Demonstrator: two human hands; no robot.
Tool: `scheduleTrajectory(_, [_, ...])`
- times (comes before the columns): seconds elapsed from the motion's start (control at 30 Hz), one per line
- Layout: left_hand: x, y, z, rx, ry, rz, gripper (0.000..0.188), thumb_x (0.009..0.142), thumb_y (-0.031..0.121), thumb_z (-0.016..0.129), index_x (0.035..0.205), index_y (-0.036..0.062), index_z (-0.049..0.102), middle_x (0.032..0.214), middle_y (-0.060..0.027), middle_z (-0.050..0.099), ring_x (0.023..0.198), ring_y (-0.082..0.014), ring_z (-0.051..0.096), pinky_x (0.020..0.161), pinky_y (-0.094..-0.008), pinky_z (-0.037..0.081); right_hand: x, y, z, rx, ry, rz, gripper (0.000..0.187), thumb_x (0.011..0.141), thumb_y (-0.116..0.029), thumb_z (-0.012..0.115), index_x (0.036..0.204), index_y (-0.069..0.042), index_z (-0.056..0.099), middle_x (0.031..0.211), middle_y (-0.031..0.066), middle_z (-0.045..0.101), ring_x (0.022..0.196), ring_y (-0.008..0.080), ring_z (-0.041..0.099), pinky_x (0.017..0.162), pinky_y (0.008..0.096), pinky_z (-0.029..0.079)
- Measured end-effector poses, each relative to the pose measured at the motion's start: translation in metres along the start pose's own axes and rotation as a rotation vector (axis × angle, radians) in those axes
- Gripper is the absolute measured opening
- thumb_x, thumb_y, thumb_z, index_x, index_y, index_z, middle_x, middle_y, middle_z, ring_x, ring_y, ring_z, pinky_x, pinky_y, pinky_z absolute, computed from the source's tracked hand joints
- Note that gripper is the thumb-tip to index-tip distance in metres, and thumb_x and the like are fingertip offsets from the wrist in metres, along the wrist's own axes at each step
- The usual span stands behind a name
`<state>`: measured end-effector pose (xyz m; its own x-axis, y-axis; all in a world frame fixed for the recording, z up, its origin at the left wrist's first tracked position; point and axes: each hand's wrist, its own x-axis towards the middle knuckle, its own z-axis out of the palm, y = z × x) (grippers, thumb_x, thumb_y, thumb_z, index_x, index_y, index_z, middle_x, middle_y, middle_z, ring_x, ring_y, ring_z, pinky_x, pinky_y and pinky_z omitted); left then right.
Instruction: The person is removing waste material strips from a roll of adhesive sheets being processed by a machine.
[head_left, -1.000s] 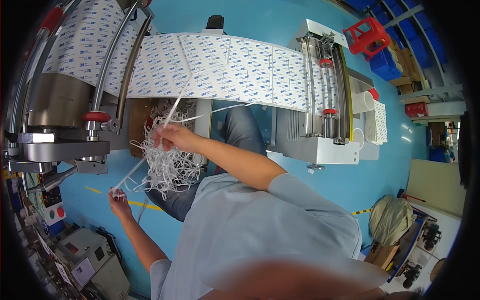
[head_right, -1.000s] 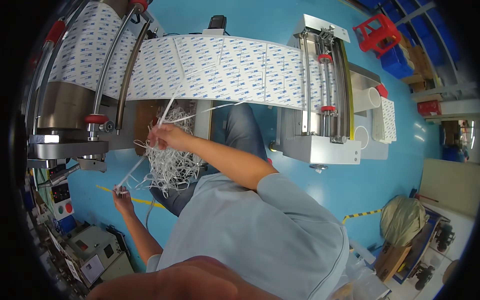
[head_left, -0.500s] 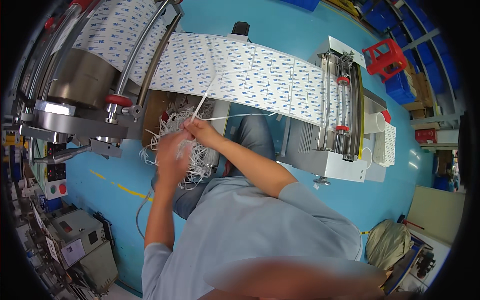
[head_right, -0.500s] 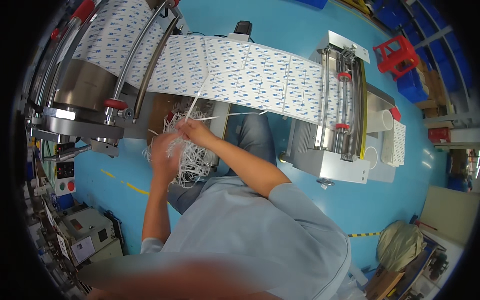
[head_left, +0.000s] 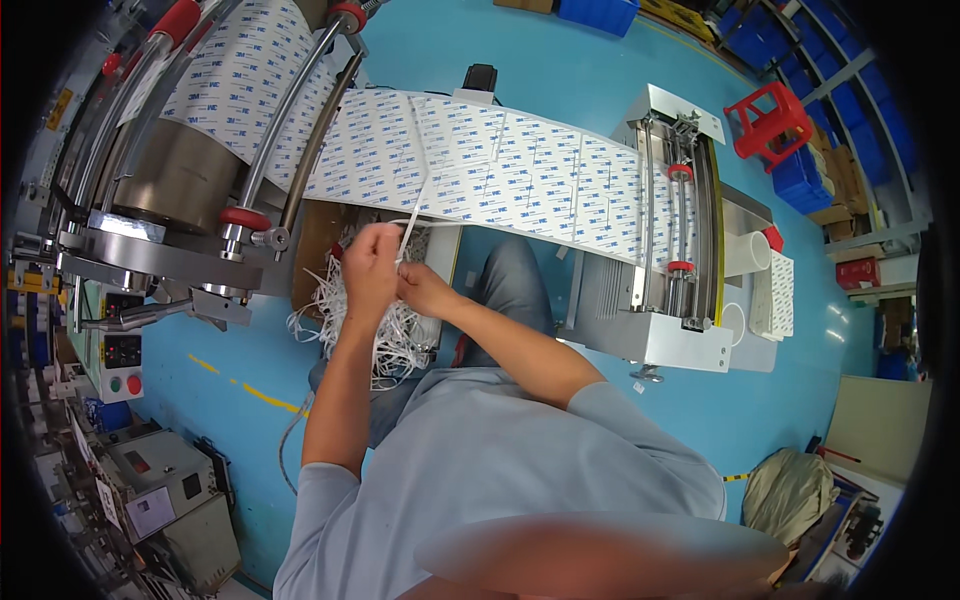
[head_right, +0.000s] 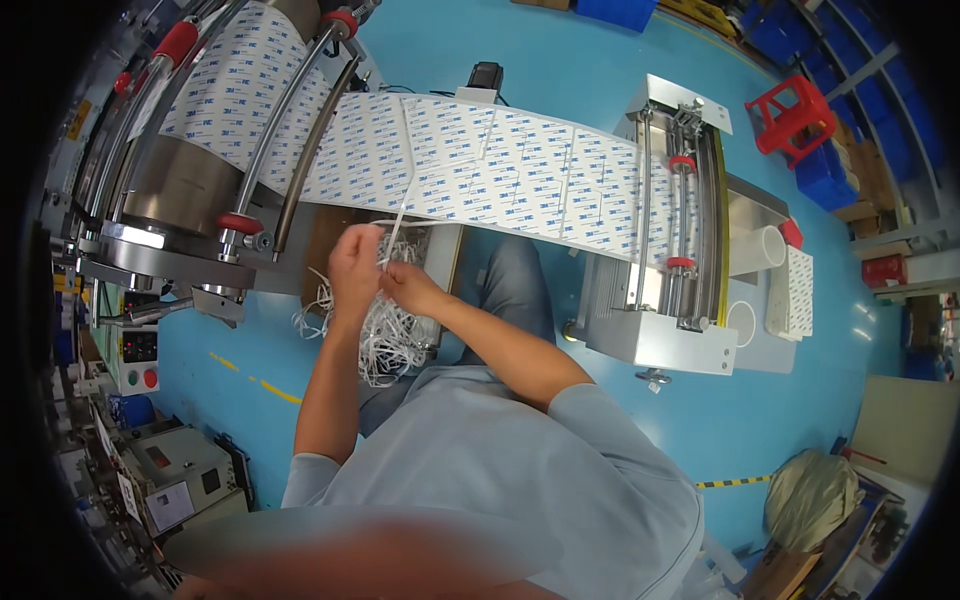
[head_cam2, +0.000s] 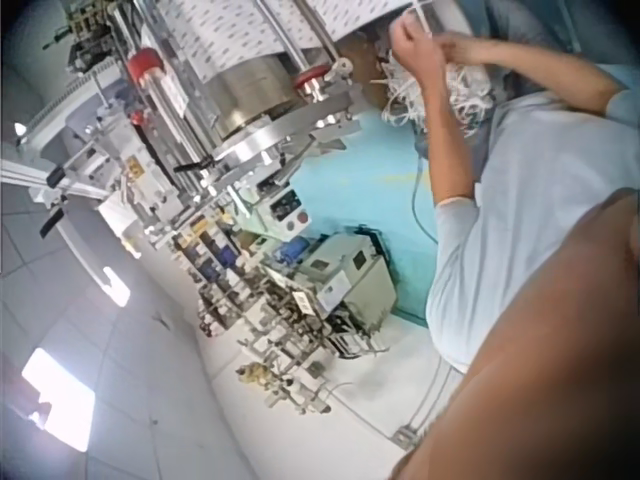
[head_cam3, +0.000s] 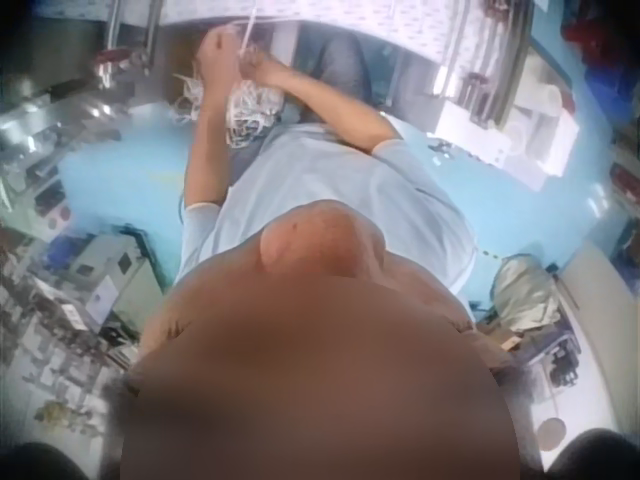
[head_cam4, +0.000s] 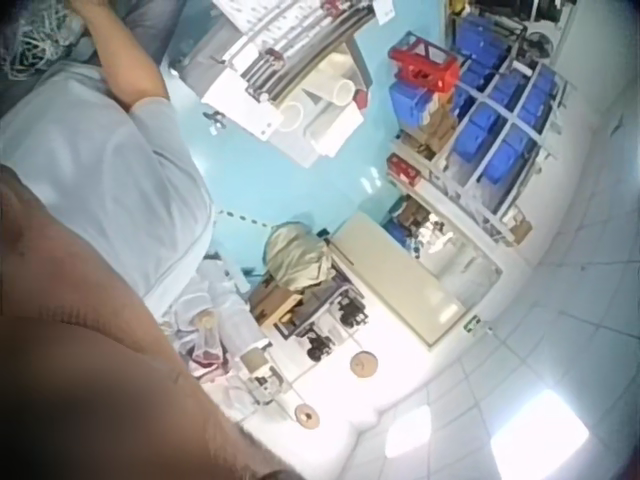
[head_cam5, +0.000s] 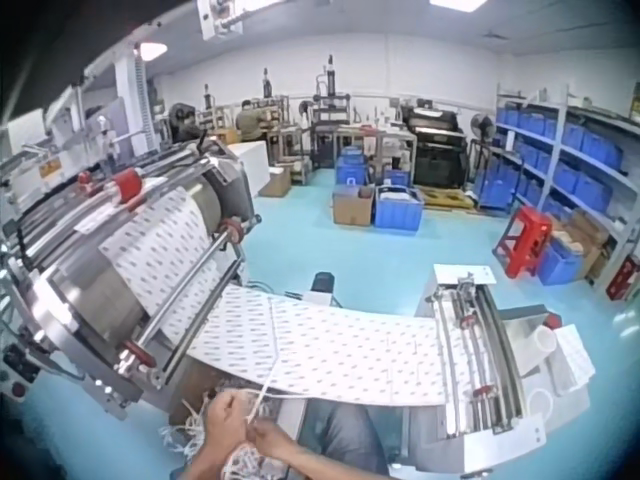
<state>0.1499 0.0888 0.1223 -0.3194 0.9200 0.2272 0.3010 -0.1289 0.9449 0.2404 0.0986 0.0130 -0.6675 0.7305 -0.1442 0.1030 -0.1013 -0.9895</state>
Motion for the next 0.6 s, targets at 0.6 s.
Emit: scheduleTrajectory(0.6, [-0.045,-0.014,-0.043,-0.055,-0.154,-0.242,0.018,0.09,0.018,0.051,0.081,0.0035,0.055,0.064,0.0023,0.049,0.055,-0.0043,0.043,0.05,-0.0192,0.034,-0.019,-0.021,0.024,-0.01,0.001,-0.05,0.019,0.087,-0.012,0.047,0.079,-0.003,0.062,0.072,0.0111,0.062,0.067,0.0197,0.06,0.063,0.0323,0.048])
